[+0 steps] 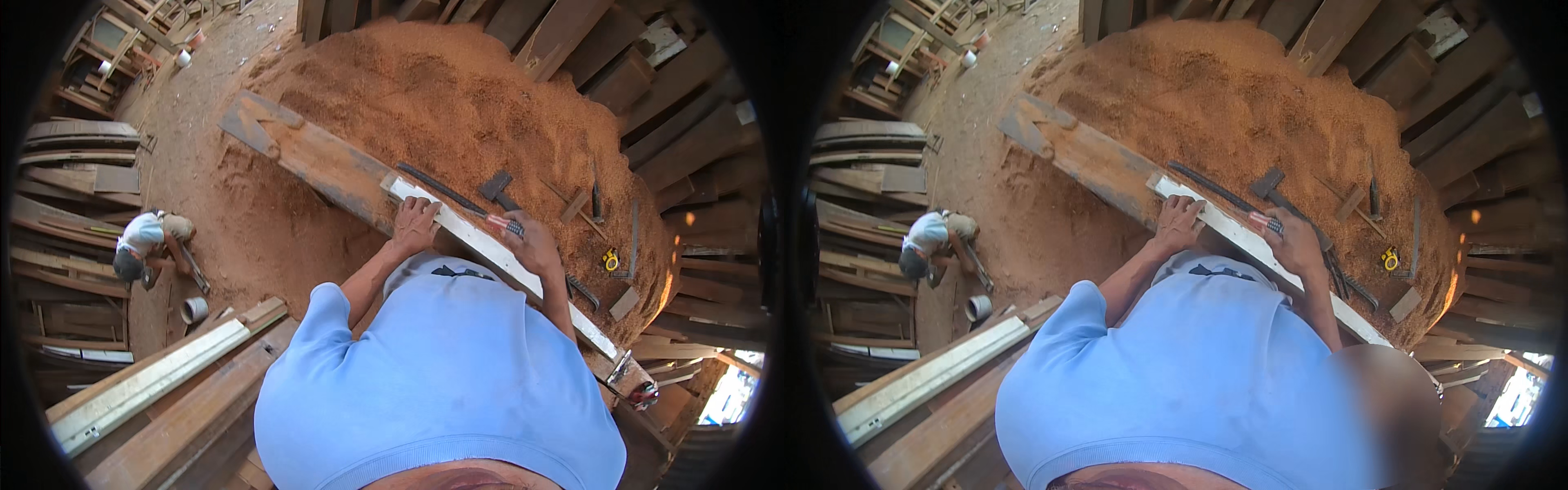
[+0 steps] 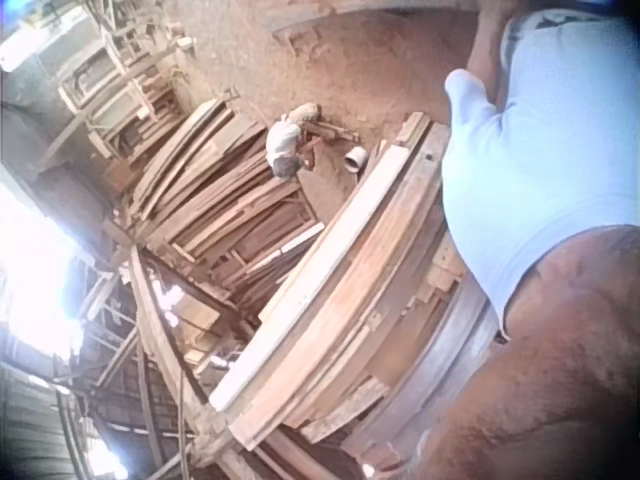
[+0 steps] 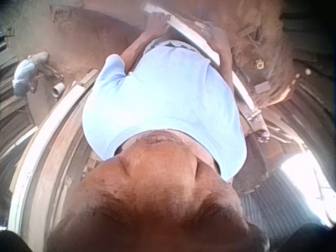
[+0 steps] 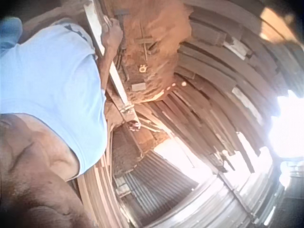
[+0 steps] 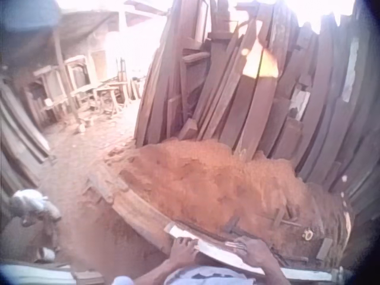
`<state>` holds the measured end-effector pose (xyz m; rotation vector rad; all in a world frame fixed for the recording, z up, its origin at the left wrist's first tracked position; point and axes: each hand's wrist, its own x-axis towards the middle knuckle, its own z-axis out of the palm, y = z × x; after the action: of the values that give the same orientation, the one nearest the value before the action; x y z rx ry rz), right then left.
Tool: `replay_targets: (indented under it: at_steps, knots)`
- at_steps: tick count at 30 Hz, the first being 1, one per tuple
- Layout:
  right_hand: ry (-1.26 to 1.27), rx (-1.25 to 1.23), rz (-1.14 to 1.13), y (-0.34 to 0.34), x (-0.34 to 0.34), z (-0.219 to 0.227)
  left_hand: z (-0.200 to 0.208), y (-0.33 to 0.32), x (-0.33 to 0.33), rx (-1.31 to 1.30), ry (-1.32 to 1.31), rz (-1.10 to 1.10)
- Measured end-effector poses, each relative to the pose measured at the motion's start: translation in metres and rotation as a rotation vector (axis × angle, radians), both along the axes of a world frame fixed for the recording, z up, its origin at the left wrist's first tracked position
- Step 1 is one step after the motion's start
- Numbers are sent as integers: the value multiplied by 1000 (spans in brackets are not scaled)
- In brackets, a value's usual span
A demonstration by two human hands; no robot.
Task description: The person uses a screwdriver to fasten a metal bracket onto a long white wooden plank. They then pick up a small block of wood and a metal jig, moving them across the workshop floor where another worker is visible in the background.
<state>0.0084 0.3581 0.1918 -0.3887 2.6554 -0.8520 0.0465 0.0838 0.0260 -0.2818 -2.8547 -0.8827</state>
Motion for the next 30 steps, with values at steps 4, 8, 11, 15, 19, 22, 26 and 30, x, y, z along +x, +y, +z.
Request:
replay_targets:
  at_steps: [4, 8, 11, 15, 19, 22, 26, 30]
  knots:
    - [-25, 1, 122, 1, -20, 17, -6, 26, 33, -103, 47, 128]
    - [-87, -40, 195, -13, -31, 22, -13, 37, 45, -76, -44, 189]
    - [-17, -25, 274, -24, -37, 10, -13, 30, 45, -56, -26, 167]
    - [-37, 61, 286, -39, -36, 15, -14, 19, 40, 1, -46, 146]
    - [-52, 77, 318, -45, -42, 13, -20, 12, 29, 84, 47, 201]
    - [-52, 113, 332, -51, -45, 20, -11, 10, 16, 176, 33, 257]
    - [-48, 142, 342, -55, -47, 20, -5, 14, 2, 134, 15, 322]
    - [-77, 190, 355, -62, -45, 27, -18, 15, -2, 81, 46, 336]
